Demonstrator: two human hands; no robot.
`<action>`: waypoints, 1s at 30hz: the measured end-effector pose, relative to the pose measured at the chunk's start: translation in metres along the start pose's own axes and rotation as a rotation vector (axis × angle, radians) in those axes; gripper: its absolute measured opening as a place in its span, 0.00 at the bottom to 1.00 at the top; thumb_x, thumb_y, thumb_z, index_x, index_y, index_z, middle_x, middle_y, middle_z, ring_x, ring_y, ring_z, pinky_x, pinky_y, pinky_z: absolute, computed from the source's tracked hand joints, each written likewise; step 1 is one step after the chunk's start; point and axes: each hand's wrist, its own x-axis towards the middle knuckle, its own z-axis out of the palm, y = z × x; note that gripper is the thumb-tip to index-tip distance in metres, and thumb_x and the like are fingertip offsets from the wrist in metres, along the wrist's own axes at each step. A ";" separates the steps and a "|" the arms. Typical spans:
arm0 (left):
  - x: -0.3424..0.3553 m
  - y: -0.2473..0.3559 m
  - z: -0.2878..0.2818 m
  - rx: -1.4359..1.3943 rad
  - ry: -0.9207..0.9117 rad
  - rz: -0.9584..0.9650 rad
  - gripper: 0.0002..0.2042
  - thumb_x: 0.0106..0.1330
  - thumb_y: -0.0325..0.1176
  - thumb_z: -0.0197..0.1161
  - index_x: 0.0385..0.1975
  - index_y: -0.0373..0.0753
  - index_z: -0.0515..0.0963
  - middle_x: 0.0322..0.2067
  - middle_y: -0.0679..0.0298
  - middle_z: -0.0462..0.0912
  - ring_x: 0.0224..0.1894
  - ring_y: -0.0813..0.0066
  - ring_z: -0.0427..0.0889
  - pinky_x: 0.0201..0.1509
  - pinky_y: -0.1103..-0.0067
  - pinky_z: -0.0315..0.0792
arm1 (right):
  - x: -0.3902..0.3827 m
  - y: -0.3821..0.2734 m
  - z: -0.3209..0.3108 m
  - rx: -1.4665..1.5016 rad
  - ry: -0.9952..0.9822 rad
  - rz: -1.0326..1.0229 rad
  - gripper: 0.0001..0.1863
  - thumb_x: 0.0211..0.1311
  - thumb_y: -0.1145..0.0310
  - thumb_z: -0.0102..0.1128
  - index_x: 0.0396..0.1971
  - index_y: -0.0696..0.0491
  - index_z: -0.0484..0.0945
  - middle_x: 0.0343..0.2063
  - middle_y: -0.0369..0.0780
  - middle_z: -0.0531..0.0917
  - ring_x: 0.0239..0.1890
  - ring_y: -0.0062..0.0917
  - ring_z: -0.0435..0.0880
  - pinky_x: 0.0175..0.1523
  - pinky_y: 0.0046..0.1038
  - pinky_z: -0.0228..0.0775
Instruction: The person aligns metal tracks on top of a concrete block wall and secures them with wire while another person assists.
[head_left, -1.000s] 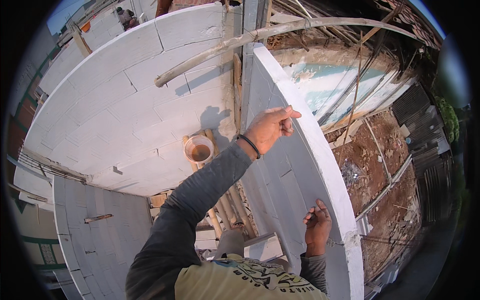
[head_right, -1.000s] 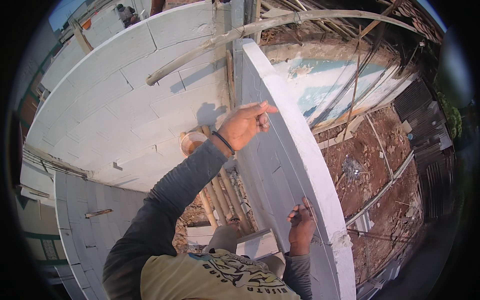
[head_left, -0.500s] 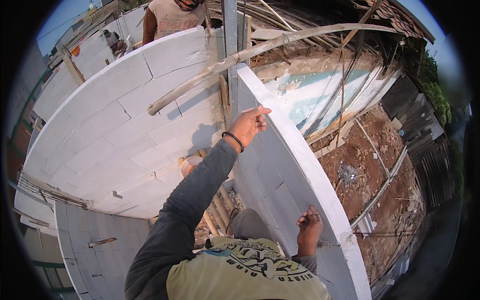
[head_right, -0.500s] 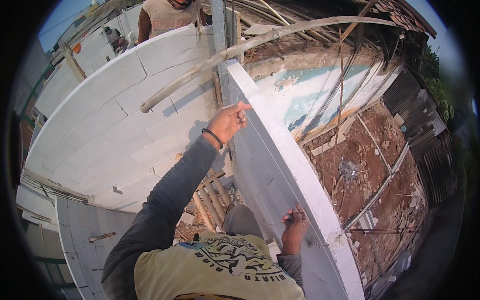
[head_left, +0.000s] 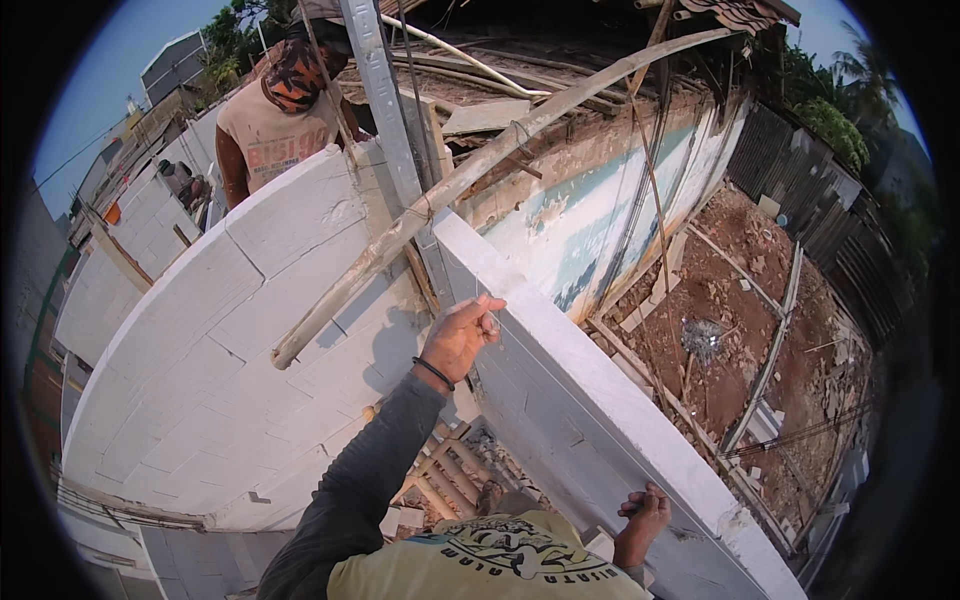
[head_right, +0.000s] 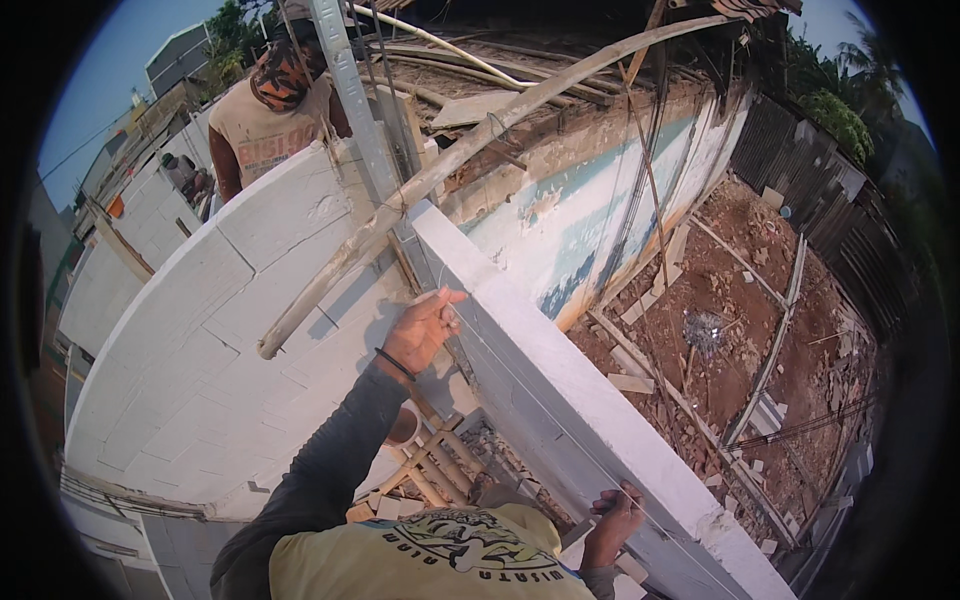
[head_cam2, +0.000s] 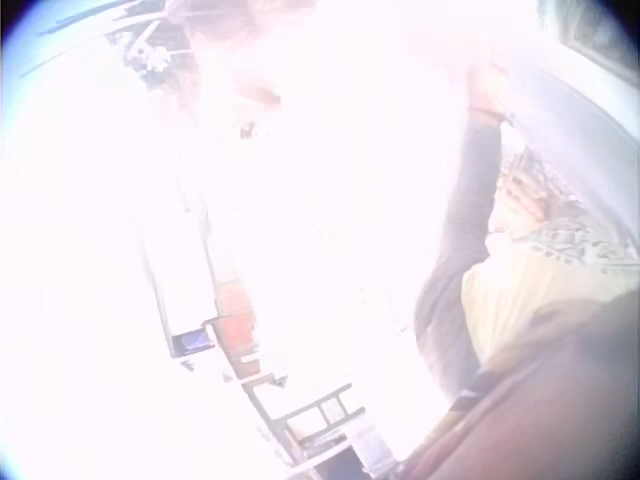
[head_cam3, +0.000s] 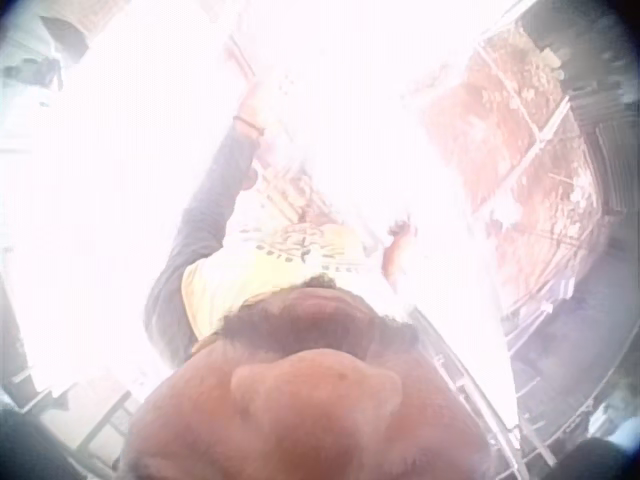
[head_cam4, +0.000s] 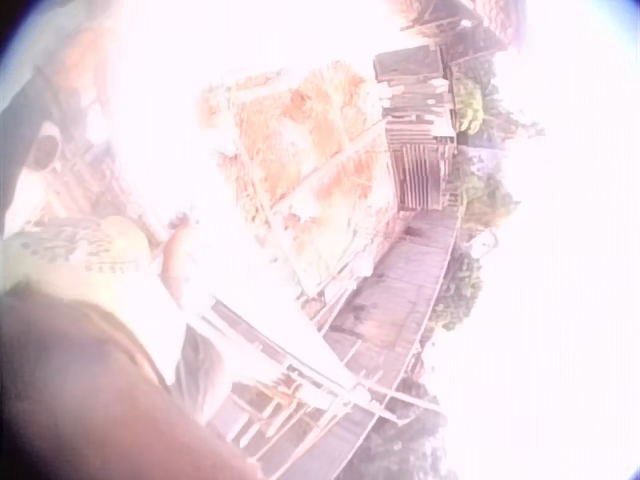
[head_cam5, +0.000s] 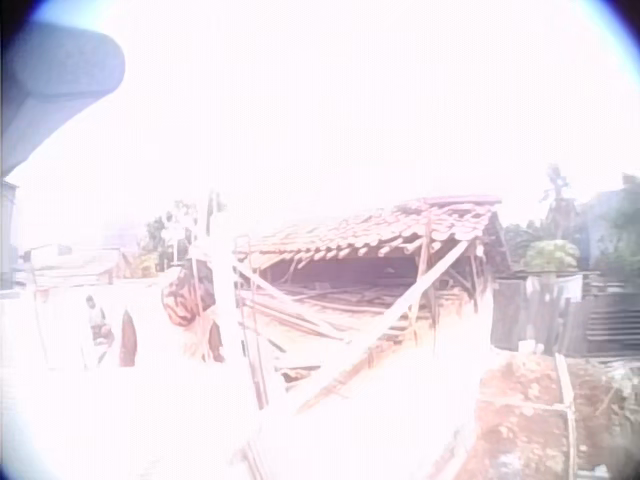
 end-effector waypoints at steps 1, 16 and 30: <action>0.002 0.001 -0.007 -0.012 0.007 0.007 0.22 0.69 0.43 0.59 0.49 0.26 0.73 0.23 0.72 0.71 0.30 0.80 0.71 0.42 0.77 0.67 | -0.001 0.003 0.001 -0.014 0.013 -0.002 0.11 0.66 0.66 0.49 0.40 0.58 0.73 0.18 0.39 0.76 0.13 0.21 0.73 0.15 0.22 0.66; 0.022 0.030 -0.040 -0.108 0.020 -0.018 0.23 0.69 0.40 0.59 0.52 0.23 0.69 0.23 0.68 0.71 0.29 0.76 0.71 0.39 0.76 0.68 | -0.010 -0.003 0.024 0.028 0.128 -0.059 0.10 0.67 0.65 0.49 0.36 0.58 0.70 0.17 0.40 0.76 0.13 0.22 0.75 0.17 0.22 0.68; 0.071 0.035 -0.066 -0.121 -0.139 0.002 0.23 0.69 0.45 0.58 0.50 0.27 0.73 0.22 0.72 0.71 0.30 0.80 0.72 0.38 0.80 0.68 | -0.114 -0.134 0.211 -0.301 -0.953 -0.431 0.09 0.67 0.71 0.55 0.43 0.59 0.77 0.27 0.39 0.82 0.25 0.19 0.80 0.31 0.19 0.72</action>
